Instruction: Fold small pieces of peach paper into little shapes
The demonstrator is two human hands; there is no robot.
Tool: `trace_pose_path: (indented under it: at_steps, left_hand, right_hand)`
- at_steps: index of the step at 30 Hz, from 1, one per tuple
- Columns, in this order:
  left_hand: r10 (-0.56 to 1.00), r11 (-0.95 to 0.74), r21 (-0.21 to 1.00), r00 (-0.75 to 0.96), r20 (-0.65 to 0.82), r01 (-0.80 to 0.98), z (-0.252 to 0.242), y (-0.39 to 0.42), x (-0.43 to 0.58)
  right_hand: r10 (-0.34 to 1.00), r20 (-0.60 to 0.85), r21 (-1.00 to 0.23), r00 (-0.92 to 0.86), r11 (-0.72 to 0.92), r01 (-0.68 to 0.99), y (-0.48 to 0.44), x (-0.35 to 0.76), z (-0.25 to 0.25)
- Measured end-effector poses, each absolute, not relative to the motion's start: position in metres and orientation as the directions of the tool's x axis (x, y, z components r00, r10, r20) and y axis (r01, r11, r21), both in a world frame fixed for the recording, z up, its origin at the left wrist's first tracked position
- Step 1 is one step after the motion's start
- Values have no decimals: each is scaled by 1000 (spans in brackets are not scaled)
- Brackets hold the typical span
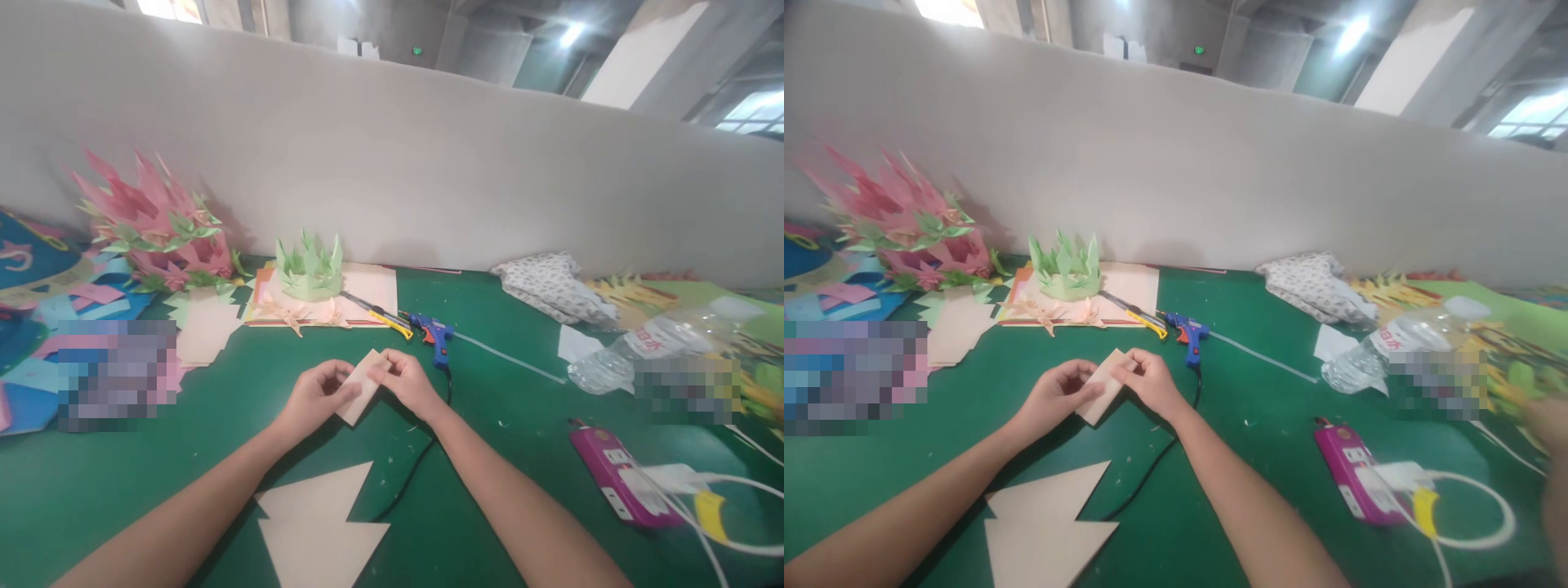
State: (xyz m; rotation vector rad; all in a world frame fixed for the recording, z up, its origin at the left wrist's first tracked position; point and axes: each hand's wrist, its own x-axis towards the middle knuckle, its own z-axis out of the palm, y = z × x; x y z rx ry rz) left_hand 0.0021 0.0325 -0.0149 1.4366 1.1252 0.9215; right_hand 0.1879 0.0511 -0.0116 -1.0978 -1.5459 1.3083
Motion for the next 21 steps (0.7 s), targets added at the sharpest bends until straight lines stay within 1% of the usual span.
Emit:
trace_pose_path:
  at_steps: [4,8,10,12,16,21]
  left_hand:
    - [964,-36,987,264,-7,156,-15,32,2]
    - [969,-65,997,241,50,53,-11,31,3]
    - [974,-76,997,217,68,29,-9,31,4]
    - [974,-90,995,214,79,46,-7,31,4]
    - [972,-132,982,212,101,135,-5,30,3]
    - [953,-241,952,231,195,190,-5,30,2]
  right_hand:
    - [957,47,-987,-286,89,135,51,188,-12]
    - [954,27,-987,-297,72,143,50,187,-10]
    - [954,20,-988,-298,66,143,50,187,-10]
    - [955,20,-988,-297,65,143,50,187,-9]
    - [957,24,-988,-291,67,137,50,188,-10]
    - [955,15,-988,-297,60,143,50,189,-10]
